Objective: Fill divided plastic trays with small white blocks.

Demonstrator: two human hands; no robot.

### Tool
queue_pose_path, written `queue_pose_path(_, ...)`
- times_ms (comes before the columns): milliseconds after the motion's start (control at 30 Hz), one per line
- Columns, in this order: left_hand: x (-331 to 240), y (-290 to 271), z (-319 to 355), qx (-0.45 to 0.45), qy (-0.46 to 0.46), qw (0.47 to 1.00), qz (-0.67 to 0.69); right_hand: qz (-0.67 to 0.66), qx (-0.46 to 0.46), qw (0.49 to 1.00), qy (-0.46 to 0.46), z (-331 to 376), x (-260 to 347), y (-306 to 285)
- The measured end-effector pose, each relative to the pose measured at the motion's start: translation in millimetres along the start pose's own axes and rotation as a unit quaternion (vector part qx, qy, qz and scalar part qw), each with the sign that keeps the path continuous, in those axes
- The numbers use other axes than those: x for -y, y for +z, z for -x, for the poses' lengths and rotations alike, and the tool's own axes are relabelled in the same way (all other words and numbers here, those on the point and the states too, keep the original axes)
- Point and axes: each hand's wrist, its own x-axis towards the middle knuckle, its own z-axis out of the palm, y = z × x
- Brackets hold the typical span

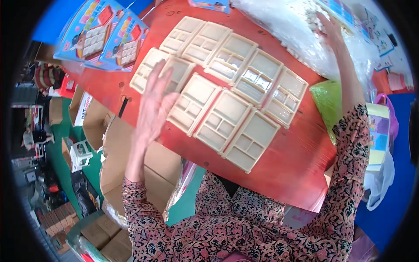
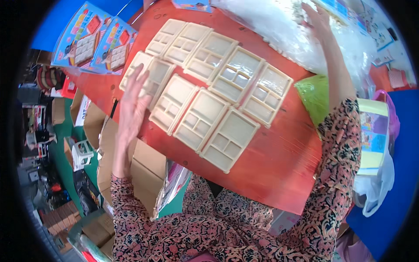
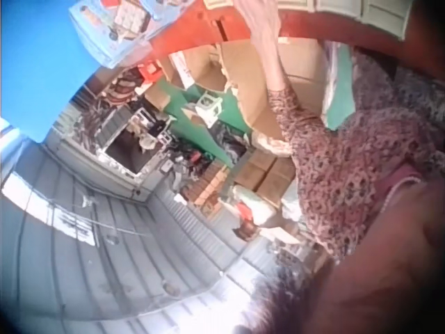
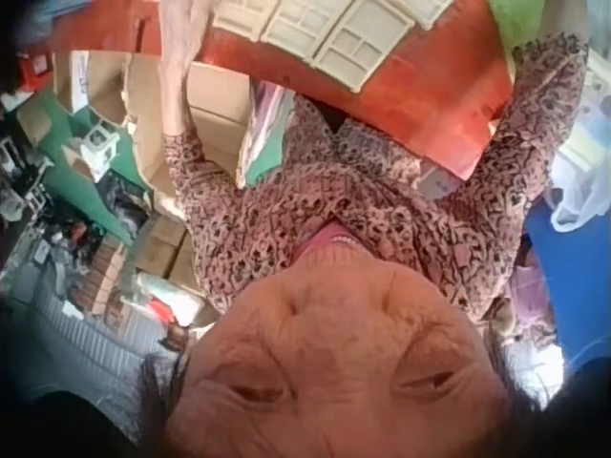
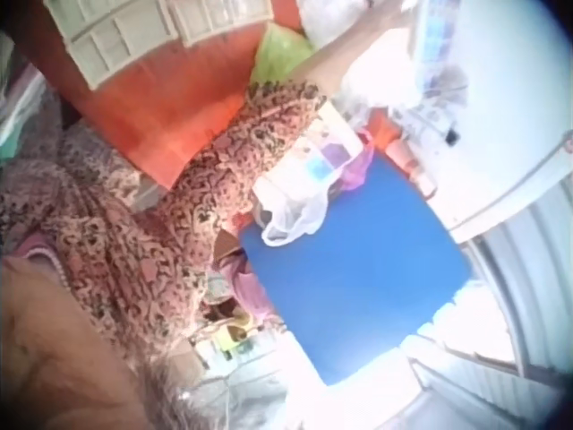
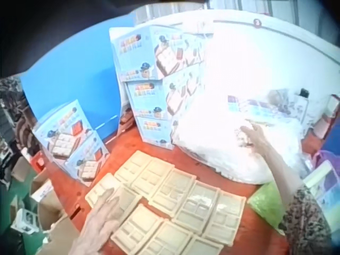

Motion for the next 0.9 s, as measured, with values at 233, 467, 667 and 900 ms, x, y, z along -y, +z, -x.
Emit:
queue_pose_path(233,-41,22,-83,0.003,0.094,0.983,0.156,-0.137,0.028,0.986,0.092,4,11,18)
queue_pose_path(467,-140,120,-258,0.053,0.196,0.926,0.317,0.057,-0.061,0.995,0.052,20,30,-18)
queue_pose_path(667,-156,230,-323,0.151,0.163,0.964,-0.143,0.409,-0.103,0.907,0.003,13,9,-30)
queue_pose_path(900,-167,254,-317,0.19,0.126,0.965,-0.13,0.473,-0.127,0.861,-0.137,12,-5,-8)
